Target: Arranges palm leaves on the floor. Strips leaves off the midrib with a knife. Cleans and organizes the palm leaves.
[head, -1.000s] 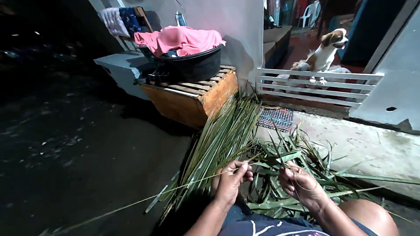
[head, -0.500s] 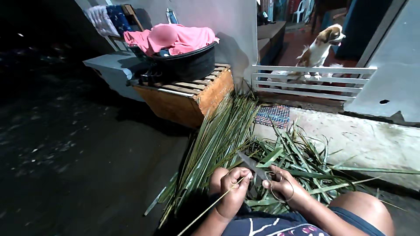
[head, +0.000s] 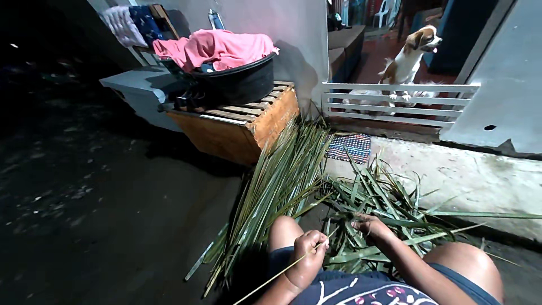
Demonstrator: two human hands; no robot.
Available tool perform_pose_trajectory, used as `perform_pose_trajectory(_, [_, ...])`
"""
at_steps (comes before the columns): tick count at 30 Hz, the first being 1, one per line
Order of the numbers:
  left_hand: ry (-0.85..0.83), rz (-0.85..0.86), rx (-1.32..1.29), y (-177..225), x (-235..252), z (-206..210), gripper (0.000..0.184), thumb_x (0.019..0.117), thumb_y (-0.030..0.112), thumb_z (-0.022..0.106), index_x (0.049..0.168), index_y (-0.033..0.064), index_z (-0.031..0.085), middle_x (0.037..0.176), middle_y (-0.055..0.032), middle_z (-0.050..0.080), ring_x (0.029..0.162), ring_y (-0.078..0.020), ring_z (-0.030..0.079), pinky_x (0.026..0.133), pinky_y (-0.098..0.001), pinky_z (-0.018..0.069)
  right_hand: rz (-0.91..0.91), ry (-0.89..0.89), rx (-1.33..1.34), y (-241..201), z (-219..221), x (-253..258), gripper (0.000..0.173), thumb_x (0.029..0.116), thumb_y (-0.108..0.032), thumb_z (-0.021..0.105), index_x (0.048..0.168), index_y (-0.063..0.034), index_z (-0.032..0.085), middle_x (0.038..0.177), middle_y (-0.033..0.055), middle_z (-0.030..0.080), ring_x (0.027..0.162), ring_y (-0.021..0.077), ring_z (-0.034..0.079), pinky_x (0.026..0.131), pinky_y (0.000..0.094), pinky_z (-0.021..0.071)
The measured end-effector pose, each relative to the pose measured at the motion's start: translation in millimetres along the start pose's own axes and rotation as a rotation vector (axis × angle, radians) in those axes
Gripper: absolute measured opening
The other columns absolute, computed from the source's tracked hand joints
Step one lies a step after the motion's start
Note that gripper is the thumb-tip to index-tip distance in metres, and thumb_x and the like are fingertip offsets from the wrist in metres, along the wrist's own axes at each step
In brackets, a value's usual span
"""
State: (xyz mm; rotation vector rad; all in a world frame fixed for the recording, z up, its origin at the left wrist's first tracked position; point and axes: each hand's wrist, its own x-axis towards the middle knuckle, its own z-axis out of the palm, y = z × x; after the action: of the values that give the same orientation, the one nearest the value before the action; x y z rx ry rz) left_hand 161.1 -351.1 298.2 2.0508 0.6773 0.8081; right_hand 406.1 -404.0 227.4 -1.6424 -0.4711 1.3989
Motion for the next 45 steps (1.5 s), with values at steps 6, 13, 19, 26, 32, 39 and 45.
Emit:
perform_pose_trajectory(6, [-0.001, 0.109, 0.083, 11.4, 1.3, -9.6, 0.008, 0.0898, 0.003, 0.066, 0.088, 0.0003, 0.073, 0.091, -0.0068, 0.076, 0.084, -0.0081, 0.073, 0.082, -0.0233, 0.0601, 0.162, 0.203, 0.014, 25.7, -27.4, 18.8, 0.025, 0.1006, -0.026, 0.065, 0.118, -0.0074, 0.063, 0.07, 0.0016, 0.049, 0.052, 0.0116, 0.041, 0.048, 0.0307, 0.0392])
perform_pose_trajectory(13, [0.362, -0.208, -0.152, -2.3, 16.5, -9.7, 0.004, 0.0882, -0.009, 0.067, 0.088, -0.0056, 0.065, 0.091, -0.0093, 0.074, 0.071, -0.0142, 0.075, 0.069, -0.0294, 0.0662, 0.15, 0.101, 0.311, 10.6, -12.4, -6.1, 0.018, 0.1027, -0.025, 0.062, 0.104, -0.0074, 0.061, 0.058, -0.0034, 0.041, 0.044, 0.0082, 0.038, 0.043, 0.0257, 0.0374])
perform_pose_trajectory(19, [0.378, -0.454, -0.424, 19.4, 29.8, -3.3, 0.009, 0.0933, -0.011, 0.063, 0.088, -0.0041, 0.06, 0.084, -0.0106, 0.076, 0.07, -0.017, 0.075, 0.07, -0.0305, 0.0644, -0.238, -0.312, 0.315, -40.7, 25.3, -67.6, 0.043, 0.1026, -0.018, 0.055, 0.143, -0.0032, 0.051, 0.069, -0.003, 0.051, 0.05, 0.0054, 0.045, 0.047, 0.0228, 0.0413])
perform_pose_trajectory(26, [0.344, -0.296, -0.364, 24.4, 33.5, 6.0, 0.016, 0.086, -0.009, 0.065, 0.077, 0.0045, 0.062, 0.072, 0.002, 0.065, 0.065, -0.0052, 0.063, 0.065, -0.0234, 0.0564, -0.278, -0.487, 0.244, -45.5, 51.2, -84.0, 0.054, 0.0984, -0.014, 0.063, 0.15, -0.008, 0.048, 0.089, 0.0033, 0.065, 0.051, 0.0042, 0.046, 0.047, 0.0214, 0.0411])
perform_pose_trajectory(32, [0.277, -0.293, -0.455, 31.0, 28.7, 6.2, 0.013, 0.0904, -0.011, 0.062, 0.084, -0.0004, 0.065, 0.085, -0.0061, 0.075, 0.072, -0.0127, 0.073, 0.071, -0.0284, 0.0629, -0.222, -0.42, 0.332, -44.4, 44.6, -80.3, 0.051, 0.1002, -0.012, 0.059, 0.149, -0.0068, 0.048, 0.084, 0.0032, 0.063, 0.052, 0.0059, 0.048, 0.048, 0.0228, 0.0442])
perform_pose_trajectory(39, [0.205, -0.098, -0.417, 20.7, 9.2, -3.4, 0.012, 0.0904, -0.012, 0.063, 0.088, -0.0002, 0.067, 0.095, -0.0089, 0.077, 0.075, -0.0171, 0.076, 0.071, -0.0323, 0.066, -0.159, 0.012, 0.43, -34.1, 0.1, -35.9, 0.047, 0.1042, -0.018, 0.056, 0.149, -0.0061, 0.048, 0.068, -0.0004, 0.052, 0.047, 0.007, 0.044, 0.044, 0.0242, 0.0396])
perform_pose_trajectory(45, [0.277, 0.051, -0.243, 1.2, 12.3, -7.6, 0.008, 0.0871, -0.01, 0.067, 0.087, -0.0016, 0.068, 0.097, -0.007, 0.076, 0.079, -0.0142, 0.076, 0.074, -0.0307, 0.0663, -0.176, -0.088, 0.307, -36.5, -1.8, -48.6, 0.043, 0.105, -0.016, 0.054, 0.146, -0.0047, 0.05, 0.068, -0.0017, 0.051, 0.048, 0.0062, 0.043, 0.045, 0.0231, 0.0398])
